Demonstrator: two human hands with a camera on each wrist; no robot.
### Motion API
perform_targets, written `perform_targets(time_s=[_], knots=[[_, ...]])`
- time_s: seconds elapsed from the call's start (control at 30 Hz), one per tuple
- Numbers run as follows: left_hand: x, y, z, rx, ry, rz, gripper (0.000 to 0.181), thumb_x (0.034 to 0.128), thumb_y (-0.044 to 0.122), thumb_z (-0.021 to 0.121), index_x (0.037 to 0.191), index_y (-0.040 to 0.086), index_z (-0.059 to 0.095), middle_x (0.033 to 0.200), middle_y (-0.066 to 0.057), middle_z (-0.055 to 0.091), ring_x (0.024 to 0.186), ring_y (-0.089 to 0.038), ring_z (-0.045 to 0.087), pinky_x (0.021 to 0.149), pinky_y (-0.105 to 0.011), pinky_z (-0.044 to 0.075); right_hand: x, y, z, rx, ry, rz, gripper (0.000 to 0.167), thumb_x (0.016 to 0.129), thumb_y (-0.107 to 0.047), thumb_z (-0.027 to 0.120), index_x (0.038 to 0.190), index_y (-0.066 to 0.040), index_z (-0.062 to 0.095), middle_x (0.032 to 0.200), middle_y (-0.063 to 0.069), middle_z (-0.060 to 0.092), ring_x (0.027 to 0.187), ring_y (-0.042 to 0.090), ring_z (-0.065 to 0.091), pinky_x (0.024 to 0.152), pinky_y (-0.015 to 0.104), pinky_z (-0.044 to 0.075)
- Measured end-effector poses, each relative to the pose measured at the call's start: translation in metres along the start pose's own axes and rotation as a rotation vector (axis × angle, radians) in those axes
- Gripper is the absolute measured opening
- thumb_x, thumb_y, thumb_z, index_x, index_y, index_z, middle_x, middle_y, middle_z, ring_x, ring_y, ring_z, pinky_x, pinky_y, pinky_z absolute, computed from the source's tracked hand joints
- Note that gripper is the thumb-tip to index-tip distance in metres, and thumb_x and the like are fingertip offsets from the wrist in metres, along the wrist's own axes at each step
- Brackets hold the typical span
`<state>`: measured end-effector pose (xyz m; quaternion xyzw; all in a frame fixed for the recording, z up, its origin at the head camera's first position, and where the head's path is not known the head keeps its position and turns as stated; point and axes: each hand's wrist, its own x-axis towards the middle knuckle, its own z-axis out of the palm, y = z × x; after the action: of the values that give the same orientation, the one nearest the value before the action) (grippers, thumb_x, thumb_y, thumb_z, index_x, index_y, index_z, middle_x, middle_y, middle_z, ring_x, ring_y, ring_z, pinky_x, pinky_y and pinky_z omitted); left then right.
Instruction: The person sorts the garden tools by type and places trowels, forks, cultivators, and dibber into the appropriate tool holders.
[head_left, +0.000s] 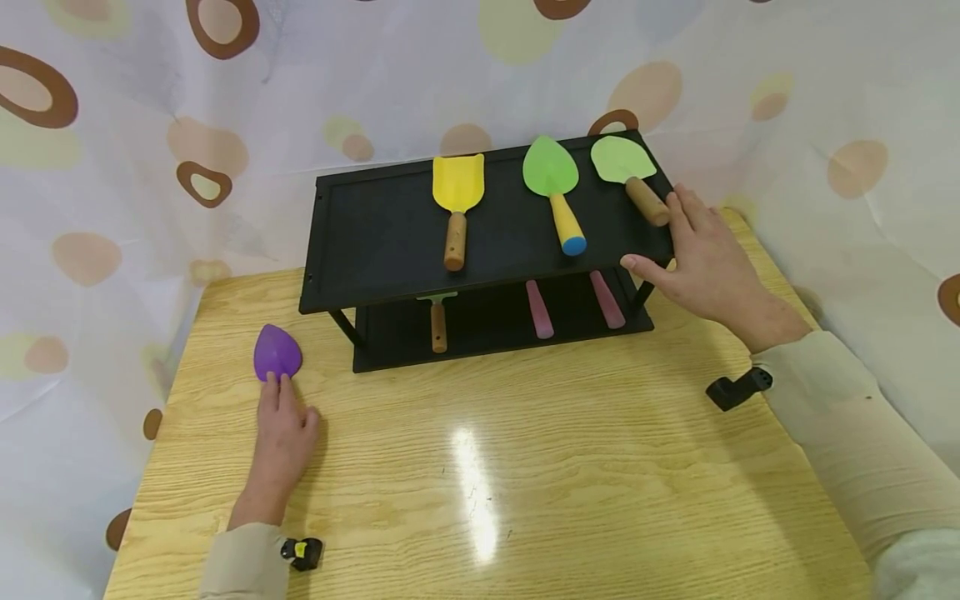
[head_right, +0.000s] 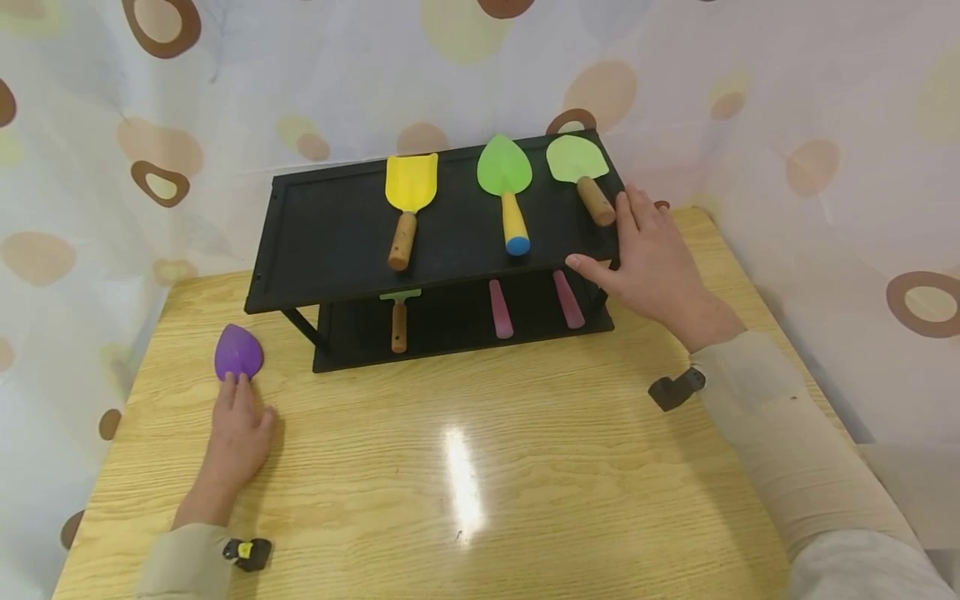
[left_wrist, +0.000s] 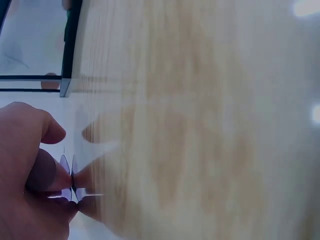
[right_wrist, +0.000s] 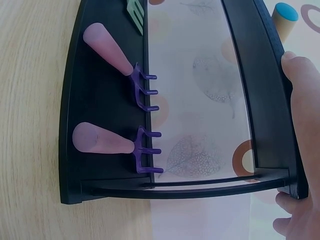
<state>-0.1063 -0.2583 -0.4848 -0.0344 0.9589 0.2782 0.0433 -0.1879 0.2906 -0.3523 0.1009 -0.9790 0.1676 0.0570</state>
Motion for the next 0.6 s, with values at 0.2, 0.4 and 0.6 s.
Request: perform_targets(time_s=[0.2, 0.4, 0.6], knots=[[-0.0018, 0.0007, 0.0047, 0.039, 0.062, 0.076, 0.062, 0.097, 0.002, 0.042, 0.147, -0.023, 0.014, 0.155, -0.043, 0.009, 0.144, -0.057, 0.014, 0.118, -0.063, 0.02, 0.0005, 0.0011, -0.0005, -0.002, 0.0, 0.005, 0.103, 0.094, -0.066, 0.047, 0.156, 0.007, 0.008, 0.166, 0.023, 0.005, 0.153, 0.042, 0.009, 0.124, 0.058, 0.011], [-0.0041, -0.0001, 0.0048, 0.059, 0.121, 0.145, 0.056, 0.0932, -0.008, 0.04, 0.142, -0.027, 0.022, 0.15, -0.047, 0.019, 0.14, -0.059, 0.023, 0.116, -0.064, 0.026, 0.0006, 0.0012, -0.0003, 0.003, 0.001, 0.0, 0.103, 0.094, -0.066, 0.048, 0.156, 0.007, 0.008, 0.166, 0.024, 0.005, 0.153, 0.043, 0.01, 0.124, 0.059, 0.011], [-0.0064, -0.0018, 0.0011, 0.031, 0.098, 0.108, 0.054, 0.0951, -0.006, 0.038, 0.143, -0.025, 0.023, 0.152, -0.045, 0.018, 0.142, -0.057, 0.023, 0.116, -0.062, 0.026, 0.0009, 0.0014, 0.0004, 0.004, 0.005, -0.008, 0.103, 0.094, -0.066, 0.048, 0.155, 0.008, 0.009, 0.165, 0.025, 0.006, 0.152, 0.044, 0.011, 0.124, 0.059, 0.011]])
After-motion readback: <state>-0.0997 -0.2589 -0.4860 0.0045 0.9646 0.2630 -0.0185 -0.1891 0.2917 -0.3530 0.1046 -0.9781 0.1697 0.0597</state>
